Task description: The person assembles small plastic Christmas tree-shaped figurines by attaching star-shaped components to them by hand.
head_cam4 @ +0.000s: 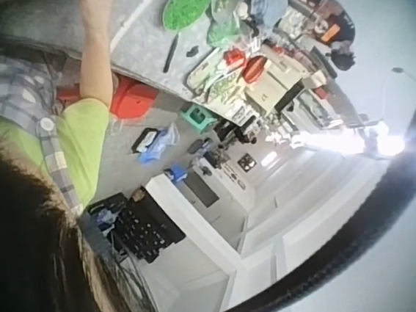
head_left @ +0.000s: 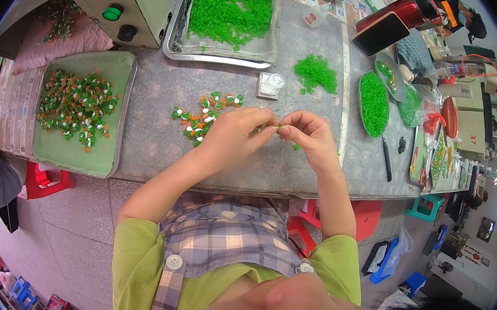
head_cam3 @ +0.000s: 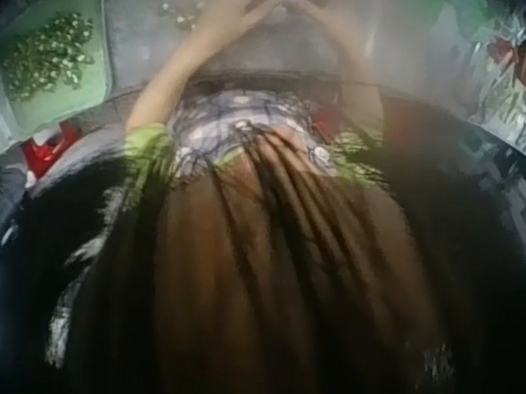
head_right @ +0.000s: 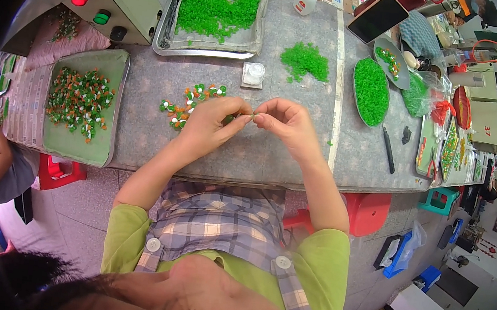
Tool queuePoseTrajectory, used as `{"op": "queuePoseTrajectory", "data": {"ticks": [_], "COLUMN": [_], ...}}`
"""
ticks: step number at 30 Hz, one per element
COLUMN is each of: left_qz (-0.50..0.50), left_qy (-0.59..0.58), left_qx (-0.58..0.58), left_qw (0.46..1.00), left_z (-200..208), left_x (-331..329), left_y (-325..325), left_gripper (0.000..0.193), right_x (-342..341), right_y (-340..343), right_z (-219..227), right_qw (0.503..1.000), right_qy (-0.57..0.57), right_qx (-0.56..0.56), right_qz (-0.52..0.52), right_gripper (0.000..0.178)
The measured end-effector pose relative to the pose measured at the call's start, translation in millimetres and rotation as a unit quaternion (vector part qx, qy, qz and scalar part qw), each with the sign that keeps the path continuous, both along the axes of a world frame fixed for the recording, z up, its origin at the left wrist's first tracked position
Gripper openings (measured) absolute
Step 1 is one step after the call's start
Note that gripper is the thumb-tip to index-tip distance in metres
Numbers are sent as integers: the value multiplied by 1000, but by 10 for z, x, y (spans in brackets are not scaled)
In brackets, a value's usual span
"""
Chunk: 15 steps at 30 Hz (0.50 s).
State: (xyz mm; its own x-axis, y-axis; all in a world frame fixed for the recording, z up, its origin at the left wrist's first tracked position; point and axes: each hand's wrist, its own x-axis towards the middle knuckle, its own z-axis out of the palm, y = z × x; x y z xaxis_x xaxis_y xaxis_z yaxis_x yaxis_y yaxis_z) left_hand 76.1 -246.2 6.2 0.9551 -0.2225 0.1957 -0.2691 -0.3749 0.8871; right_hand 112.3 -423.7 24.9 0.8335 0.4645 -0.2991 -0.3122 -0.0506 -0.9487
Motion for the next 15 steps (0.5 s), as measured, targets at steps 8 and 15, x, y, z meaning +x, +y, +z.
{"op": "queuePoseTrajectory", "data": {"ticks": [8, 15], "left_qz": [47, 1], "left_qy": [135, 228], "left_qx": [-158, -418], "left_qw": [977, 879], "left_z": [-81, -150], "left_x": [60, 124], "left_y": [57, 182], "left_gripper": [12, 36], "right_x": [354, 686], "right_y": [57, 216], "right_z": [-9, 99], "right_qw": [997, 881], "right_qy": [-68, -311], "right_qx": [-21, -351], "right_qz": [24, 55], "right_gripper": [12, 12]}}
